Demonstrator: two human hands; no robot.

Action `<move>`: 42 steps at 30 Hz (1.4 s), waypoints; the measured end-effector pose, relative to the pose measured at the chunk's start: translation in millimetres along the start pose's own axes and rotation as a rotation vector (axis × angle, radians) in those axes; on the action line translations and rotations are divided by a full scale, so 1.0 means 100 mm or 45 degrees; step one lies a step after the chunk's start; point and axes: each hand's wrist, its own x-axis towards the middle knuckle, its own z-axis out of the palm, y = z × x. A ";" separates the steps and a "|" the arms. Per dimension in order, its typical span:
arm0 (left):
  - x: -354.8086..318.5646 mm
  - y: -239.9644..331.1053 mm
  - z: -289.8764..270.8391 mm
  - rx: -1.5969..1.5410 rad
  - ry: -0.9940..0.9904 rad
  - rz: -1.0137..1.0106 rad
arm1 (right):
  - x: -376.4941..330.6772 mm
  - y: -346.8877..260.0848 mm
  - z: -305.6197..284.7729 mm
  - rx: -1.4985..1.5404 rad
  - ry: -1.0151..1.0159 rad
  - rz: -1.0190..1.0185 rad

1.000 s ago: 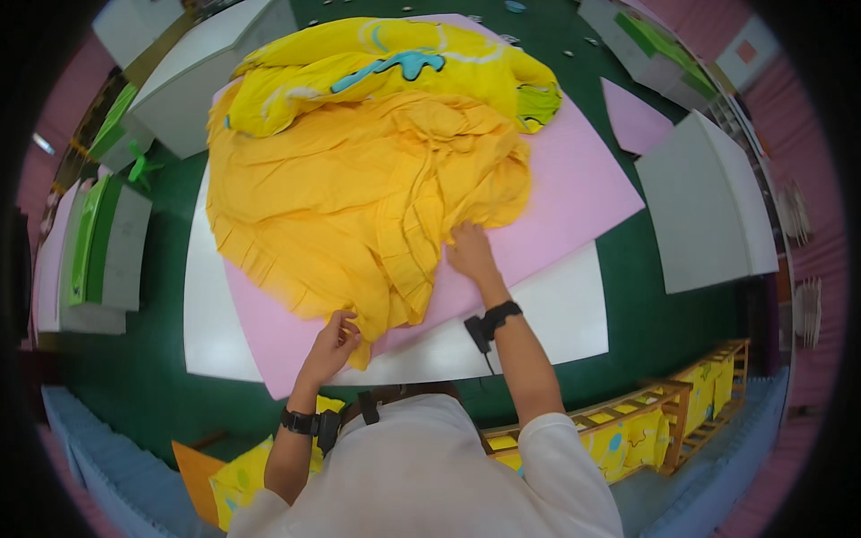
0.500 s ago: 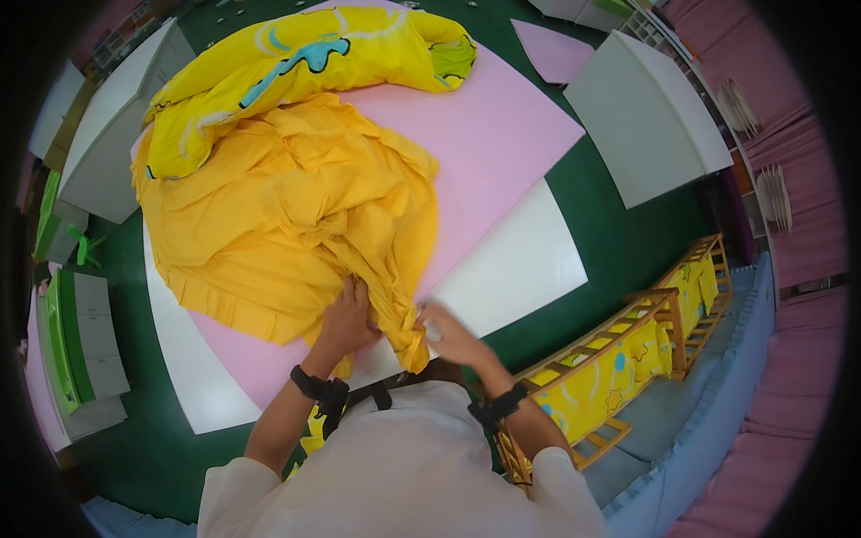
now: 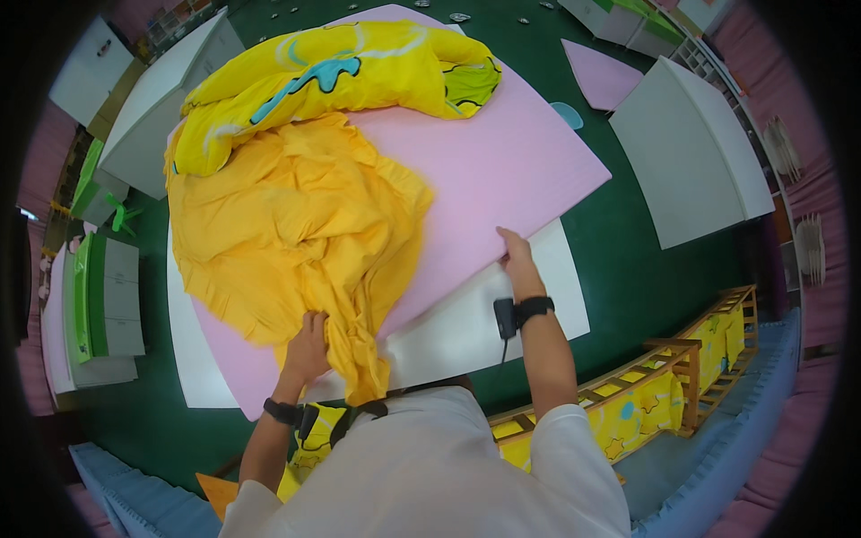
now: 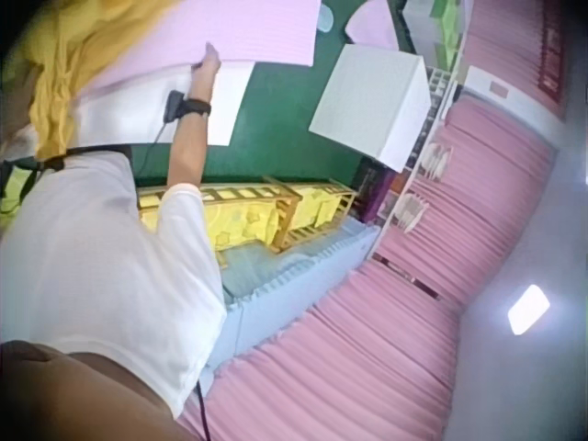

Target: The person is collecting yellow blankets and towels from various changing tables and moving them to cribs or other surfaces in a nursery.

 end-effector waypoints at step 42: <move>2.02 1.75 -0.97 -0.229 0.076 0.465 | -0.81 -0.57 -1.71 -2.040 -0.114 -0.358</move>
